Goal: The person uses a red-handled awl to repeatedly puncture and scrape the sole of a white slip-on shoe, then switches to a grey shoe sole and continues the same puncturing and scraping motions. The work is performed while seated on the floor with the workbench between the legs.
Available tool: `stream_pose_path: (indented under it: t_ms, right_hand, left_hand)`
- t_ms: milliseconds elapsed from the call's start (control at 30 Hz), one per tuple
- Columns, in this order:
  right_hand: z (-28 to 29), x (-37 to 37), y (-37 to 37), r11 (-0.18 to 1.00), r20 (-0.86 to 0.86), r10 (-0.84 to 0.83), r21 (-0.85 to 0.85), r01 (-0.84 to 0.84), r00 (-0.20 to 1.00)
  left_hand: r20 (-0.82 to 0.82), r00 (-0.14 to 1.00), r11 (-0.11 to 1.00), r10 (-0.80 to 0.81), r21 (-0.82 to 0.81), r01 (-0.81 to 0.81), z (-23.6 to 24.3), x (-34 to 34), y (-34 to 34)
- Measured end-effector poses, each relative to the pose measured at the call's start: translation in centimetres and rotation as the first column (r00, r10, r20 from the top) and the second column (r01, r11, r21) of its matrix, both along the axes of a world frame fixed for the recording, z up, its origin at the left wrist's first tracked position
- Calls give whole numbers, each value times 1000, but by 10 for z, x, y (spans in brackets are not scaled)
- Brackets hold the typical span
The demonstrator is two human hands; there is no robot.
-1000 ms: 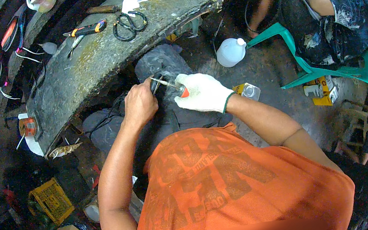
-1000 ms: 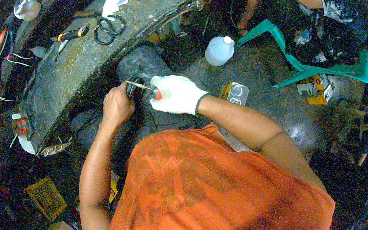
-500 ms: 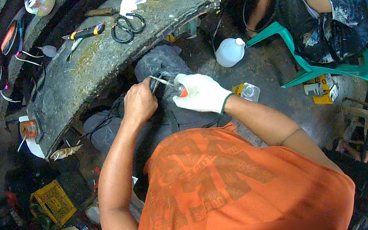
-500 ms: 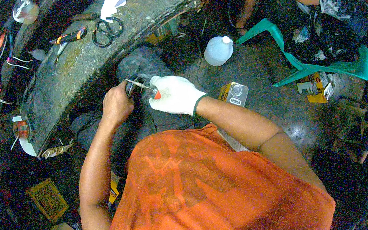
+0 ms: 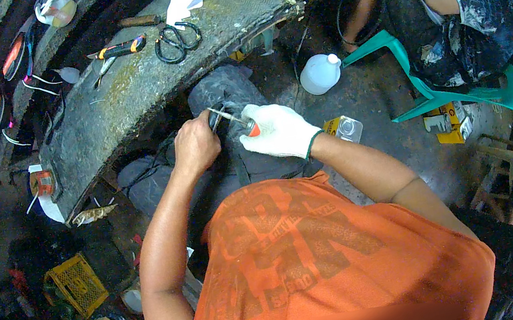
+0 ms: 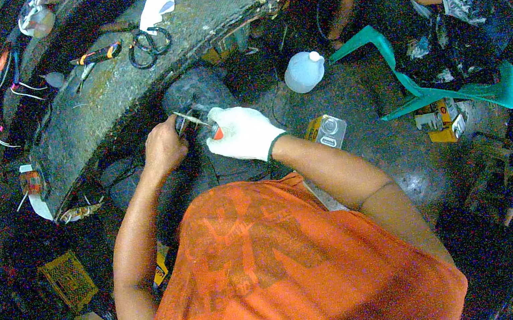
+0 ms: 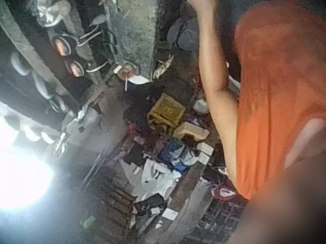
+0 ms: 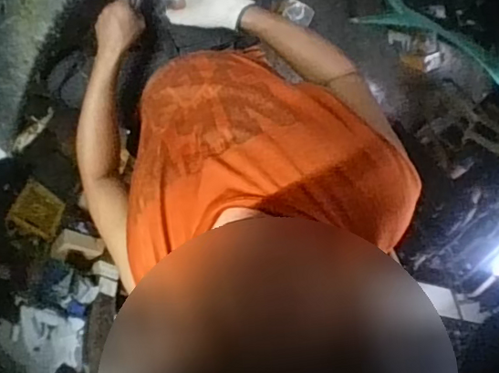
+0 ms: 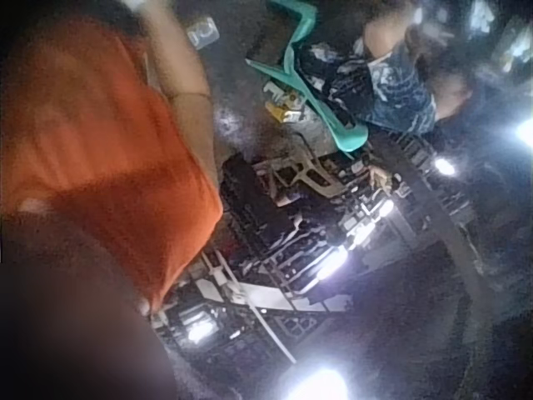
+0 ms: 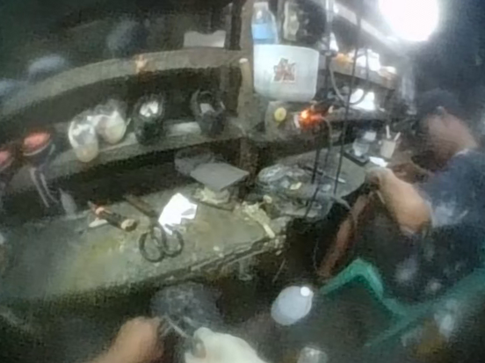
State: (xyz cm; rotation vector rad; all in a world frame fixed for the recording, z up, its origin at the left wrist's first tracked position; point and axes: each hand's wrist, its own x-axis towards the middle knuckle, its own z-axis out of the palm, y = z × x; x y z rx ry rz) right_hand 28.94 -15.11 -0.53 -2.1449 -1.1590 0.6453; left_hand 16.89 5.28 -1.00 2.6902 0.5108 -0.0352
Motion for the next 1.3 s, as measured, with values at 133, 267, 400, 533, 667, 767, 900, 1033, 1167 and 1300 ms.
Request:
stream_pose_path:
  t_ms: [133, 267, 400, 533, 667, 767, 900, 1033, 1167, 1300]
  right_hand:
    - [2, -2, -2, 992, -54, -60, 104, 66, 997]
    - [9, -1, -10, 919, -403, -190, 247, 306, 895]
    - [18, 1, -19, 899, -741, -238, 76, 430, 628]
    - [20, -1, -18, 908, -774, -247, 25, 419, 583]
    - [16, 0, -17, 926, -752, -237, 16, 376, 615]
    - [17, 3, -13, 941, -732, -214, 24, 339, 647]
    - [23, 1, -9, 941, -723, -195, 52, 334, 663]
    - [25, -3, -11, 944, -701, -174, 82, 321, 692]
    - [17, 3, -9, 962, -566, -162, 93, 258, 808]
    - [10, 12, -10, 973, -635, -213, -72, 218, 743]
  left_hand:
    - [14, 1000, 999, 17, 34, -17, 19, 1, 0]
    - [63, 998, 1000, 18, 3, -18, 68, 4, 17]
    - [49, 990, 987, -136, 93, 131, 86, 4, 16]
    - [61, 996, 984, 72, -168, -61, 52, 11, 0]
    - [165, 981, 983, 98, -170, -70, 19, -6, -4]
    - [211, 976, 993, -52, -91, 73, 16, -16, -2]
    - [192, 972, 985, -137, -81, 154, 40, -18, 5]
    - [30, 984, 985, -173, -19, 174, 62, -18, 0]
    - [-45, 991, 992, -129, -6, 129, 57, -12, -13]
    - [-27, 993, 992, -112, -55, 111, 48, -8, -11]
